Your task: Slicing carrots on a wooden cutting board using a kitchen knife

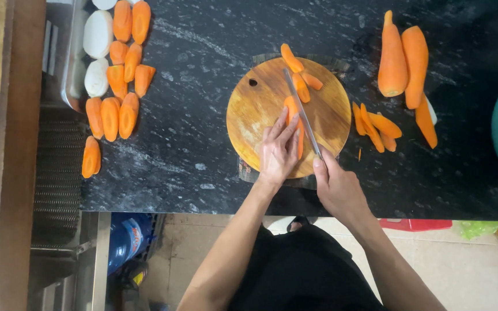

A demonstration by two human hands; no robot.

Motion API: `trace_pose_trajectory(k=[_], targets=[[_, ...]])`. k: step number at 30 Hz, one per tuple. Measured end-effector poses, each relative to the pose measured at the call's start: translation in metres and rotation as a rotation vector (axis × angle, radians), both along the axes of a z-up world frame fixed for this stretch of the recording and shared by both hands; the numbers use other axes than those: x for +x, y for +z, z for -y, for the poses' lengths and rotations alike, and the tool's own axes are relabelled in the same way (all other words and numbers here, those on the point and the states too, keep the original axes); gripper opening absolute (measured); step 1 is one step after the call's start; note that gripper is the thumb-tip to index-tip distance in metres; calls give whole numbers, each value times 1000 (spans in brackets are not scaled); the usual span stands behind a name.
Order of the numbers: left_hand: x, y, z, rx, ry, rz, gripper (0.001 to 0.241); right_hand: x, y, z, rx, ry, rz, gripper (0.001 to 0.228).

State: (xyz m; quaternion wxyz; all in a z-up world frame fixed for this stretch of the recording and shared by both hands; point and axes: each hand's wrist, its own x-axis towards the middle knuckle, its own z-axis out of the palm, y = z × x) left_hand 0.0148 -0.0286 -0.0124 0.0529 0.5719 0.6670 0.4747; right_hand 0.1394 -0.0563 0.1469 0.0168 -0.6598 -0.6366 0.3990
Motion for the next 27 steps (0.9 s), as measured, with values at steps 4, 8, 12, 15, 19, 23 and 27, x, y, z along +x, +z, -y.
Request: trace_pose_trajectory(k=[4, 8, 12, 15, 19, 23, 27], targets=[[0, 7, 1, -7, -17, 38, 32, 0, -2, 1, 7, 1, 1, 53], [0, 3, 1, 13, -4, 15, 32, 2, -7, -1, 21, -21, -8, 54], [-1, -4, -1, 37, 6, 1, 32, 4, -12, -1, 53, 2, -12, 54], [0, -2, -1, 44, -3, 12, 31, 4, -14, 0, 56, 4, -12, 53], [0, -2, -1, 45, -5, 28, 31, 7, -21, -2, 86, 30, -27, 53], [0, 6, 2, 60, -9, 37, 31, 8, -7, 6, 3, 50, 42, 54], [0, -6, -3, 65, -2, 41, 32, 8, 8, 14, -81, 18, 61, 54]])
